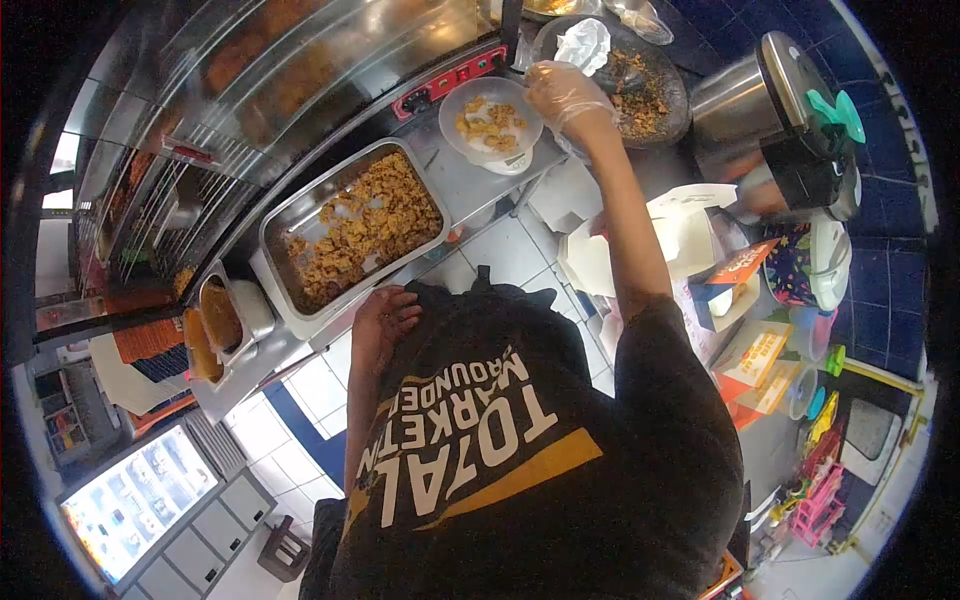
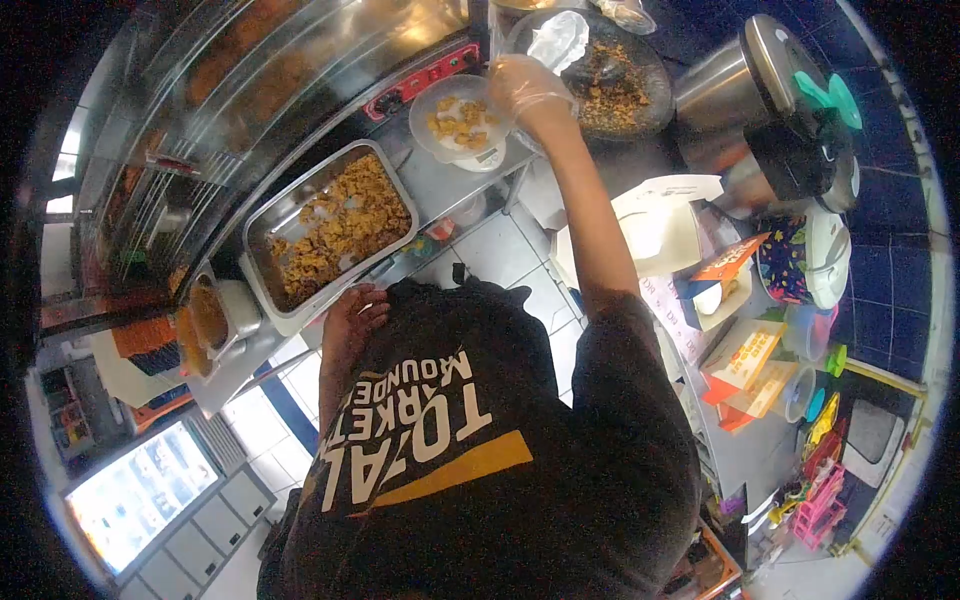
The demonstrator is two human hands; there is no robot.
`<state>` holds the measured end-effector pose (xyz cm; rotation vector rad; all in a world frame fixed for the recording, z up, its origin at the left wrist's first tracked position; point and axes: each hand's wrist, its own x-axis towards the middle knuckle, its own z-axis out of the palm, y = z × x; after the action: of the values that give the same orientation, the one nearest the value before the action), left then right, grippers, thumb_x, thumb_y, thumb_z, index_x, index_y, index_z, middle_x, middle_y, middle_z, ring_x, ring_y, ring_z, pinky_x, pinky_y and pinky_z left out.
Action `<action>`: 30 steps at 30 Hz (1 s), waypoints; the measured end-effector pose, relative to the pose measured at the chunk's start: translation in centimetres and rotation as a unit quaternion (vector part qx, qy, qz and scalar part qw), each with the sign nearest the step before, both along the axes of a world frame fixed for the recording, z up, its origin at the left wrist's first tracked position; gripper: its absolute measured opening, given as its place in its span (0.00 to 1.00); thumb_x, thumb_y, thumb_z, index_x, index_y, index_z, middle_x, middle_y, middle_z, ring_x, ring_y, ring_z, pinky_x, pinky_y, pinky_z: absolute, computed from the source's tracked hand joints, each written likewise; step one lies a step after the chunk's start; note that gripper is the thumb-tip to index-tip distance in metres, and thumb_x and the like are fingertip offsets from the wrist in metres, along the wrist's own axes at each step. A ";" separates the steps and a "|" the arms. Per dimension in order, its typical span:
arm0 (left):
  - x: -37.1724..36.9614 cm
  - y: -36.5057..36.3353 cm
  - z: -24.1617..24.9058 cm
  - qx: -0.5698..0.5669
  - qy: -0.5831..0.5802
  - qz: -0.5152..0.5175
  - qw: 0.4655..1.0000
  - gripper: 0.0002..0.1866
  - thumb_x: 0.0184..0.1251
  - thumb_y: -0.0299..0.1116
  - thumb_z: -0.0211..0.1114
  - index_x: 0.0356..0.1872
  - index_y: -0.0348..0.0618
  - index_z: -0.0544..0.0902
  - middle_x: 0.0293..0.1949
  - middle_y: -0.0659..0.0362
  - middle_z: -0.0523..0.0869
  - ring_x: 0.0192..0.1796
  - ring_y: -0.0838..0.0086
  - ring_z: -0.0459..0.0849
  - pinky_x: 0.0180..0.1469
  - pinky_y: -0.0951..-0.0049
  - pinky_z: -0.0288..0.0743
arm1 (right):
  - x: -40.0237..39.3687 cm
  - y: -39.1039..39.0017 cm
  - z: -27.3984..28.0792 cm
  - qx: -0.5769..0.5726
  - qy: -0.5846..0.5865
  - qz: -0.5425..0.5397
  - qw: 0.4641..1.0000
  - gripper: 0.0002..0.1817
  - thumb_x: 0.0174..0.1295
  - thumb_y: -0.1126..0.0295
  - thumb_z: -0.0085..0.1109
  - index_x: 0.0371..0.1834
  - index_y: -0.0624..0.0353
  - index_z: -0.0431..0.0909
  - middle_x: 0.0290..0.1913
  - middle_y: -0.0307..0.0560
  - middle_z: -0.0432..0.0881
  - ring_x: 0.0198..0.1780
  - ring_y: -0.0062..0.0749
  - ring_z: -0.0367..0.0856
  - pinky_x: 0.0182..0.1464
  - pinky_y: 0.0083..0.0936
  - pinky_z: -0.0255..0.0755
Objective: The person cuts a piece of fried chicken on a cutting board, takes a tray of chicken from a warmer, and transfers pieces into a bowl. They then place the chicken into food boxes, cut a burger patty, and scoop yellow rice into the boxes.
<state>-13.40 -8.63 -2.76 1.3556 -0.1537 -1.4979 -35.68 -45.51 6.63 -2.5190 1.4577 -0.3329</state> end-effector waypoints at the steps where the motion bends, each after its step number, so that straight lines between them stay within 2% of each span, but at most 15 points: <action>1: 0.0 0.1 -0.1 -0.004 0.005 0.006 1.000 0.19 0.75 0.44 0.52 0.53 0.38 0.74 0.46 0.50 0.84 0.45 0.64 0.84 0.49 0.67 0.79 | 0.0 -0.5 -1.1 -0.016 -0.012 0.049 0.999 0.15 0.58 0.63 0.55 0.42 0.60 0.83 0.43 0.57 0.84 0.48 0.50 0.83 0.52 0.39 0.76; 4: 0.0 0.0 0.0 0.001 -0.004 0.013 1.000 0.20 0.75 0.45 0.52 0.53 0.38 0.75 0.45 0.50 0.84 0.44 0.65 0.85 0.48 0.68 0.79 | 1.4 -1.9 -4.5 0.015 0.019 0.013 1.000 0.16 0.58 0.60 0.56 0.41 0.59 0.84 0.43 0.59 0.84 0.49 0.51 0.82 0.52 0.39 0.76; 7: -0.2 -0.9 0.9 -0.014 -0.009 -0.070 0.997 0.21 0.75 0.47 0.53 0.52 0.36 0.74 0.43 0.50 0.85 0.44 0.65 0.86 0.47 0.68 0.80 | 2.2 -0.6 -5.3 0.013 0.061 0.032 0.998 0.15 0.60 0.57 0.56 0.37 0.57 0.82 0.40 0.57 0.85 0.45 0.53 0.84 0.48 0.40 0.78; 10: -1.1 -5.5 3.3 -0.020 -0.010 -0.218 0.976 0.21 0.73 0.44 0.56 0.56 0.36 0.73 0.43 0.49 0.84 0.43 0.63 0.86 0.46 0.66 0.80 | 1.3 2.3 -2.8 0.075 -0.025 -0.110 0.991 0.18 0.59 0.52 0.57 0.38 0.55 0.85 0.43 0.56 0.85 0.48 0.52 0.84 0.50 0.41 0.78; 12: -2.7 -11.2 5.3 -0.019 -0.075 -0.227 0.971 0.25 0.72 0.44 0.57 0.60 0.35 0.68 0.41 0.46 0.84 0.39 0.61 0.87 0.43 0.65 0.82 | 1.3 3.1 -3.4 0.116 -0.009 -0.182 0.976 0.20 0.59 0.53 0.56 0.39 0.60 0.84 0.43 0.61 0.84 0.47 0.56 0.83 0.49 0.44 0.77; 13: -2.6 -14.1 4.0 -0.042 -0.061 -0.195 0.978 0.26 0.72 0.43 0.57 0.62 0.34 0.65 0.42 0.44 0.84 0.38 0.60 0.87 0.41 0.64 0.83 | 1.0 3.2 -4.7 0.138 -0.002 -0.226 0.964 0.21 0.59 0.53 0.56 0.39 0.62 0.84 0.42 0.63 0.83 0.46 0.58 0.83 0.49 0.46 0.77; 14: -2.9 -16.9 2.3 -0.063 -0.042 -0.172 0.982 0.28 0.72 0.42 0.57 0.63 0.34 0.61 0.42 0.42 0.83 0.37 0.58 0.87 0.40 0.64 0.84 | 0.6 2.2 -9.5 0.141 -0.006 -0.176 0.974 0.21 0.59 0.53 0.56 0.39 0.62 0.84 0.42 0.63 0.84 0.45 0.58 0.83 0.48 0.46 0.77; 15: -3.1 -19.9 1.6 -0.049 -0.110 -0.187 0.975 0.29 0.72 0.42 0.57 0.64 0.33 0.58 0.43 0.41 0.82 0.38 0.56 0.87 0.39 0.62 0.84 | -0.1 1.2 -13.6 0.145 -0.009 -0.133 0.980 0.21 0.59 0.53 0.56 0.39 0.62 0.85 0.41 0.63 0.84 0.44 0.59 0.83 0.47 0.47 0.77; 16: -3.3 -22.6 1.0 -0.042 -0.178 -0.206 0.961 0.30 0.73 0.41 0.57 0.64 0.33 0.55 0.44 0.39 0.81 0.39 0.54 0.87 0.39 0.60 0.85 | -0.1 1.7 -13.0 0.137 -0.028 -0.162 0.977 0.21 0.59 0.54 0.57 0.38 0.63 0.85 0.41 0.63 0.84 0.44 0.59 0.84 0.47 0.47 0.77; 18: -2.0 -26.5 -4.4 0.004 -0.179 -0.226 0.958 0.30 0.72 0.39 0.56 0.63 0.32 0.53 0.45 0.37 0.79 0.41 0.51 0.87 0.41 0.57 0.85 | 0.7 3.0 -10.2 0.155 -0.066 -0.227 0.959 0.18 0.57 0.59 0.58 0.37 0.64 0.85 0.41 0.64 0.84 0.44 0.57 0.84 0.48 0.45 0.77; 20: -2.2 -27.1 -3.0 -0.007 -0.156 -0.232 0.960 0.29 0.72 0.37 0.56 0.62 0.31 0.53 0.45 0.36 0.78 0.41 0.49 0.87 0.42 0.55 0.86 | 0.7 3.0 -10.8 0.140 -0.065 -0.220 0.963 0.14 0.60 0.65 0.53 0.34 0.62 0.86 0.41 0.63 0.84 0.45 0.54 0.85 0.48 0.44 0.79; 24: -1.5 -25.6 -2.8 -0.144 -0.138 -0.210 0.957 0.19 0.71 0.35 0.56 0.55 0.35 0.64 0.44 0.44 0.80 0.38 0.55 0.87 0.36 0.62 0.85 | -1.5 7.0 -4.3 0.210 -0.129 -0.276 0.929 0.15 0.58 0.62 0.55 0.39 0.61 0.85 0.41 0.64 0.84 0.46 0.57 0.83 0.50 0.44 0.77; 26: -2.1 -24.6 -0.4 -0.171 -0.155 -0.302 0.925 0.19 0.69 0.30 0.54 0.58 0.35 0.65 0.42 0.49 0.81 0.36 0.59 0.87 0.34 0.63 0.86 | -3.7 10.7 0.5 0.243 -0.167 -0.303 0.906 0.18 0.59 0.59 0.56 0.43 0.61 0.83 0.41 0.64 0.84 0.47 0.58 0.82 0.51 0.43 0.76; 28: -5.8 -22.4 6.0 -0.157 -0.145 -0.350 0.912 0.17 0.71 0.30 0.51 0.57 0.35 0.66 0.38 0.49 0.82 0.31 0.61 0.86 0.31 0.67 0.84 | -6.6 15.3 3.6 0.243 -0.183 -0.319 0.898 0.20 0.61 0.56 0.55 0.46 0.61 0.81 0.40 0.63 0.84 0.47 0.60 0.82 0.51 0.43 0.76; 30: -9.2 -20.5 8.6 -0.148 -0.126 -0.413 0.890 0.17 0.72 0.31 0.49 0.58 0.35 0.66 0.35 0.49 0.82 0.28 0.63 0.86 0.29 0.69 0.83 | -9.8 19.6 -3.9 0.047 -0.289 -0.281 0.914 0.20 0.65 0.57 0.49 0.43 0.64 0.81 0.39 0.59 0.84 0.40 0.56 0.83 0.49 0.43 0.77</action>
<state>-22.59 -29.14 5.80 1.2816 -1.2047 -1.8572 -45.53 -25.92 2.75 -1.6491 1.8181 -0.9729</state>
